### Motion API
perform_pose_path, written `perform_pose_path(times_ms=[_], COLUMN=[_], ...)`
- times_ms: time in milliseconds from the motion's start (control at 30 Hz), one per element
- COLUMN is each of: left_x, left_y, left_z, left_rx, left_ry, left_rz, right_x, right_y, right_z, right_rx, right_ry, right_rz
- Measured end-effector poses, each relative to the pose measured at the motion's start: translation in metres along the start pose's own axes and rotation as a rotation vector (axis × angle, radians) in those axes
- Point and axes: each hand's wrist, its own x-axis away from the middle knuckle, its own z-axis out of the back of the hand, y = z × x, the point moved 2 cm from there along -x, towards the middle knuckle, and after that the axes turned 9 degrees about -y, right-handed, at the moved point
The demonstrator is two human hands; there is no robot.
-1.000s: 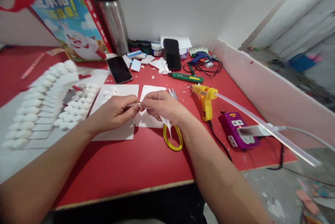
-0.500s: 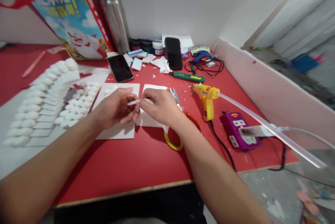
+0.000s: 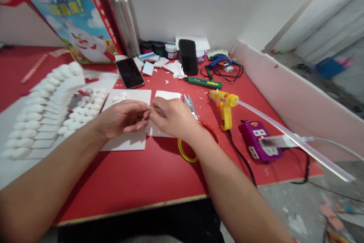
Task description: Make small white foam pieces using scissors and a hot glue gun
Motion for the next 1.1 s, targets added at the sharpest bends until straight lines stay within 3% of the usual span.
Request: perform_pose_path(times_ms=[100, 300, 467, 567, 700, 767, 900, 1100], left_x=[0.003, 0.007, 0.008, 0.007, 0.001, -0.001, 0.0, 0.004], left_y=[0.003, 0.008, 0.007, 0.007, 0.003, 0.003, 0.003, 0.007], left_z=[-0.002, -0.011, -0.02, -0.017, -0.009, -0.008, -0.01, -0.011], left_rx=[-0.227, -0.995, -1.229, -0.937, -0.179, 0.058, 0.328, 0.505], left_ry=[0.063, 0.249, 0.36, 0.319, 0.062, -0.041, -0.084, -0.075], left_rz=[-0.055, -0.339, -0.452, -0.358, -0.032, 0.096, 0.185, 0.133], right_x=[-0.002, -0.006, -0.008, -0.006, -0.002, 0.0, 0.002, 0.003], right_y=[0.001, 0.006, 0.004, 0.001, -0.003, -0.003, -0.002, -0.003], right_z=[0.001, -0.001, -0.004, -0.004, -0.003, -0.002, 0.0, 0.003], right_rx=[-0.11, -0.369, -0.377, -0.289, -0.132, -0.069, 0.014, 0.074], right_ry=[-0.018, -0.023, 0.067, 0.098, 0.149, 0.173, 0.15, 0.072], right_rz=[-0.023, -0.138, -0.148, -0.113, -0.038, -0.017, 0.041, 0.117])
